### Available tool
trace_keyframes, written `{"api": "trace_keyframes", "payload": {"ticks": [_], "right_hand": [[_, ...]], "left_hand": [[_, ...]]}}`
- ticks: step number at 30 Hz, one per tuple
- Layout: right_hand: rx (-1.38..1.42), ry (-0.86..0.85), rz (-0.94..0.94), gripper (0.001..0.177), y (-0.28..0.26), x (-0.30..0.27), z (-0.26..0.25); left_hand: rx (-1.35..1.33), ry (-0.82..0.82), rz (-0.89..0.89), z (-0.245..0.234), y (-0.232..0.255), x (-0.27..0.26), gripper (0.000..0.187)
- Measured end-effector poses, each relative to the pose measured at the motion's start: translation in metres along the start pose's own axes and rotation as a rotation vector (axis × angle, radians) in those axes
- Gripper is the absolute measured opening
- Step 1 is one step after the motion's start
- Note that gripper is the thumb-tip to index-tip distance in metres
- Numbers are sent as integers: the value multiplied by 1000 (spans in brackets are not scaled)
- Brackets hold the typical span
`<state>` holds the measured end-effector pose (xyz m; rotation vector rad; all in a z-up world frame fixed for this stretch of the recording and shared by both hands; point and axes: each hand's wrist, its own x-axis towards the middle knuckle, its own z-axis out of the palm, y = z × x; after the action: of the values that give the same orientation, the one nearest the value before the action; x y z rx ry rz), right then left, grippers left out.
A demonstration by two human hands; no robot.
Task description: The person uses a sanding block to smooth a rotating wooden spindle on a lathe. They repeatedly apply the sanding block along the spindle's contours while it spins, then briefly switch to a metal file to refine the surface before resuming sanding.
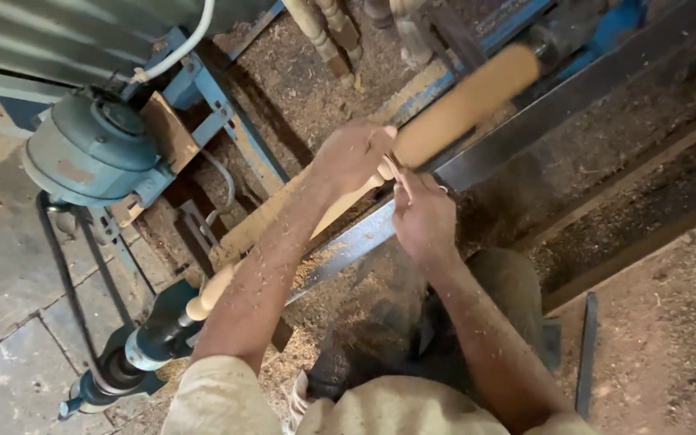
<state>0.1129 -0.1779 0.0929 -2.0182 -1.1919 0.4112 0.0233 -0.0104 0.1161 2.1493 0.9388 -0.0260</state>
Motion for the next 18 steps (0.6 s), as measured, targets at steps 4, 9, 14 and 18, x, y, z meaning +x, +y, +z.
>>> {"api": "trace_keyframes", "payload": {"ticks": [4, 9, 14, 18], "right_hand": [[-47, 7, -89, 23, 2, 7, 7], [-15, 36, -125, 20, 0, 11, 10], [-6, 3, -135, 23, -2, 12, 2], [125, 13, -149, 16, 8, 4, -9]], "left_hand": [[262, -245, 11, 4, -30, 23, 46], [219, -231, -95, 7, -40, 39, 46], [117, -205, 27, -15, -15, 23, 43], [21, -98, 312, -22, -10, -4, 28]]}}
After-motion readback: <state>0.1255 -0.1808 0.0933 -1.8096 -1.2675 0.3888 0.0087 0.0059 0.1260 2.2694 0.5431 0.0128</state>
